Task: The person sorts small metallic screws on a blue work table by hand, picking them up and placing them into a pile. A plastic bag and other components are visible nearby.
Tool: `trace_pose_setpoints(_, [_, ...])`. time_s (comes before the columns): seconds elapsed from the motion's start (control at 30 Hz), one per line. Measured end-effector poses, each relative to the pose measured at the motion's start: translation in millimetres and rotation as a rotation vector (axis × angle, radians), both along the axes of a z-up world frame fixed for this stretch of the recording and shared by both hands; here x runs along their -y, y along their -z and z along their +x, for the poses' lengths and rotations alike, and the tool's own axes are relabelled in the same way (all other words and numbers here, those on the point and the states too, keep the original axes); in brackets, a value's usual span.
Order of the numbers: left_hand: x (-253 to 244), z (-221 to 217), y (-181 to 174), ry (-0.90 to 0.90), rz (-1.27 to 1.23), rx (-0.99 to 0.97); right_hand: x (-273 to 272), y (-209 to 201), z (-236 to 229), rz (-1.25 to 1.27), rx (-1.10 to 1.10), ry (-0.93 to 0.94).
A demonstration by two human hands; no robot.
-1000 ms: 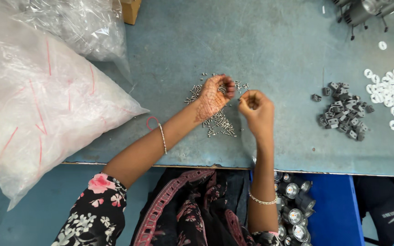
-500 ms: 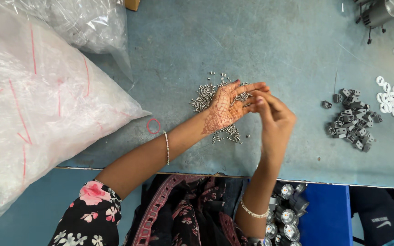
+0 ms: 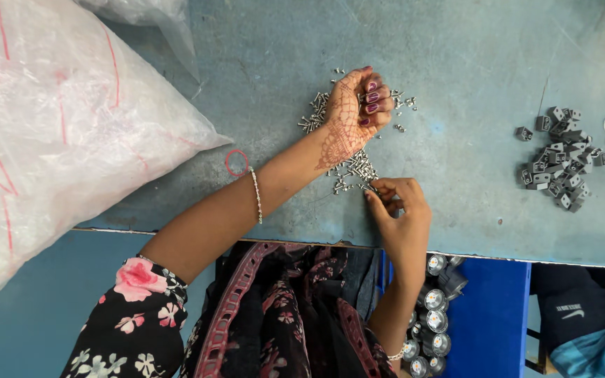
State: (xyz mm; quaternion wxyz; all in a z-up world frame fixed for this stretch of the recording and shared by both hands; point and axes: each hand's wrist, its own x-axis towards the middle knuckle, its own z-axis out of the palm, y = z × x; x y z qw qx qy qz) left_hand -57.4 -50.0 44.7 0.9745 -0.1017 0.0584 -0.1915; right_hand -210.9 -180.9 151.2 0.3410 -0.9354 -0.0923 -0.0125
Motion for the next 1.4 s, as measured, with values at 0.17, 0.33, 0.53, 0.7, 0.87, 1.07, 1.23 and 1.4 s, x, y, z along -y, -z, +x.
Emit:
trace_pose_setpoints(0.17, [1, -2, -4, 0.012, 0.012, 0.004, -1, -2, 3, -0.078, -0.039, -0.032])
trace_pose_setpoints(0.33, [0, -1, -4, 0.028, -0.011, -0.003, 3, -3, 19, -0.237, -0.023, -0.193])
trace_pose_setpoints(0.53, [3, 1, -4, 0.019, -0.004, -0.005, 4, -13, 34, -0.24, -0.16, -0.272])
trace_pose_setpoints(0.7, [7, 2, -3, 0.01, 0.002, -0.006, 3, -16, 33, -0.36, -0.098, -0.331])
trace_pose_setpoints(0.87, [2, 4, -5, 0.0, 0.006, -0.018, 17, 0, 41, -0.217, -0.049, -0.306])
trace_pose_setpoints(1.07, [-5, 7, -9, -0.041, 0.027, -0.026, 56, 3, 58, 1.001, -0.592, -0.058])
trace_pose_setpoints(1.23, [-7, 8, -8, -0.043, 0.026, -0.005, 57, 13, 48, 0.647, -0.552, -0.002])
trace_pose_setpoints(1.4, [-3, 11, -6, -0.048, 0.021, -0.01, 40, 13, 32, 0.23, -0.357, -0.008])
